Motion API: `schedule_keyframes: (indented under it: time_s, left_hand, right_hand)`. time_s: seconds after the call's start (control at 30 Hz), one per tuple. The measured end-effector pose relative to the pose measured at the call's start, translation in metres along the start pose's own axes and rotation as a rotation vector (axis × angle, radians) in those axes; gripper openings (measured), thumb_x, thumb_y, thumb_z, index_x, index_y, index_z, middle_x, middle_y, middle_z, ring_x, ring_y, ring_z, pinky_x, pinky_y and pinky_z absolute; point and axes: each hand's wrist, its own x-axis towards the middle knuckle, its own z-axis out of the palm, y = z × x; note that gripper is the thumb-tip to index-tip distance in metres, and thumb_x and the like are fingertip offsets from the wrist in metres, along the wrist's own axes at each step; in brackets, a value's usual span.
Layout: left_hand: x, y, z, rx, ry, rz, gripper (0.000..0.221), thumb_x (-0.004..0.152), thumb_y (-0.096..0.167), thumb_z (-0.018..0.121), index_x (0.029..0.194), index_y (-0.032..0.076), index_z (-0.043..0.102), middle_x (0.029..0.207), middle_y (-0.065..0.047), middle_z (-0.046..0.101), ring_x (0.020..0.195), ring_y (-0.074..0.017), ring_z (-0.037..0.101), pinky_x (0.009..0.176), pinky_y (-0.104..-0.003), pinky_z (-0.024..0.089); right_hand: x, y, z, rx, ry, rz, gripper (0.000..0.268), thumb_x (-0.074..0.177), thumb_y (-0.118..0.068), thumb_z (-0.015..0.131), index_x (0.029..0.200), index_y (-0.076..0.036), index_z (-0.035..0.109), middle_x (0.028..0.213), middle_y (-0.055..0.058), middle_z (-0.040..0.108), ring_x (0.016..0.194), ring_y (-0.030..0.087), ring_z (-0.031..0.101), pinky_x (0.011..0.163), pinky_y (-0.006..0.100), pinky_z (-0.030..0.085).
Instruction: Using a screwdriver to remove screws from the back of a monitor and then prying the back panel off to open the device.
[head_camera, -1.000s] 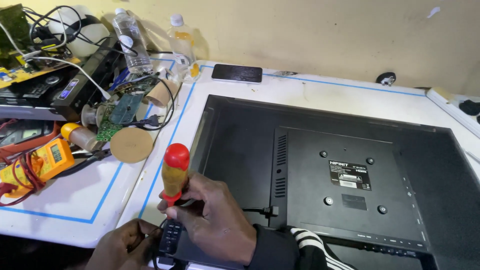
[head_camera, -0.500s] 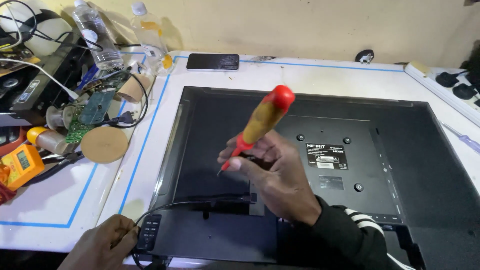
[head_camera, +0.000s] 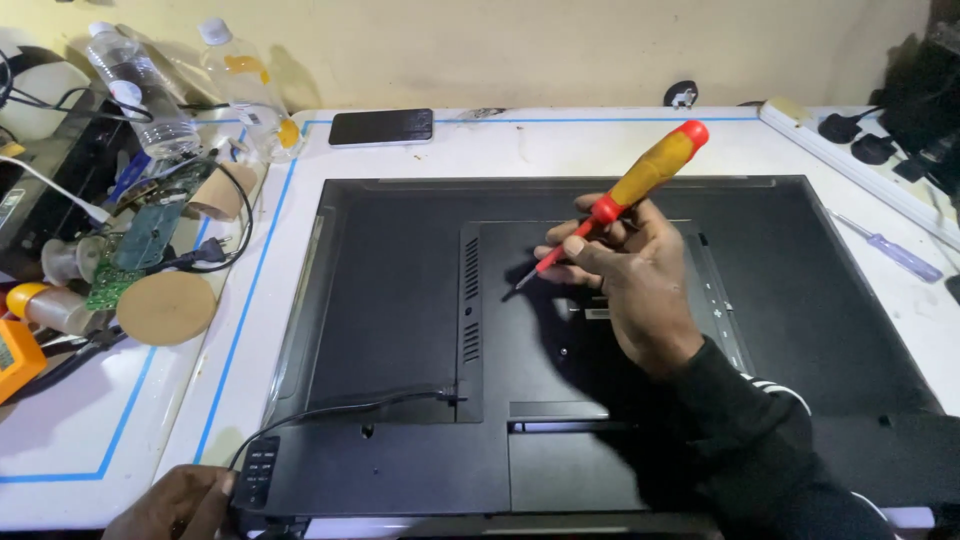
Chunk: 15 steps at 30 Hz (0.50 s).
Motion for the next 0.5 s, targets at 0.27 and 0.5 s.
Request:
schedule_keyframes:
  time_s: [0.27, 0.5]
  left_hand:
    - [0.096, -0.032, 0.022, -0.407, -0.094, -0.046, 0.033, 0.102, 0.015, 0.074, 0.125, -0.008, 0.073, 0.109, -0.031, 0.082, 0.097, -0.0397, 0.073, 0.089, -0.044, 0.049]
    - [0.077, -0.014, -0.022, -0.255, -0.077, 0.000, 0.035, 0.104, 0.023, 0.060, 0.107, -0.002, 0.085, 0.100, -0.019, 0.078, 0.097, -0.0296, 0.067, 0.086, -0.037, 0.044]
  right_hand:
    - [0.005, 0.035, -0.007, 0.136, 0.003, 0.019, 0.032, 0.086, 0.010, 0.062, 0.116, 0.000, 0.055, 0.093, 0.021, 0.074, 0.085, 0.035, 0.079, 0.077, 0.044, 0.067]
    - [0.007, 0.048, -0.014, 0.205, -0.004, 0.006, 0.042, 0.083, 0.009, 0.066, 0.122, 0.006, 0.052, 0.094, 0.028, 0.071, 0.085, 0.043, 0.078, 0.079, 0.052, 0.067]
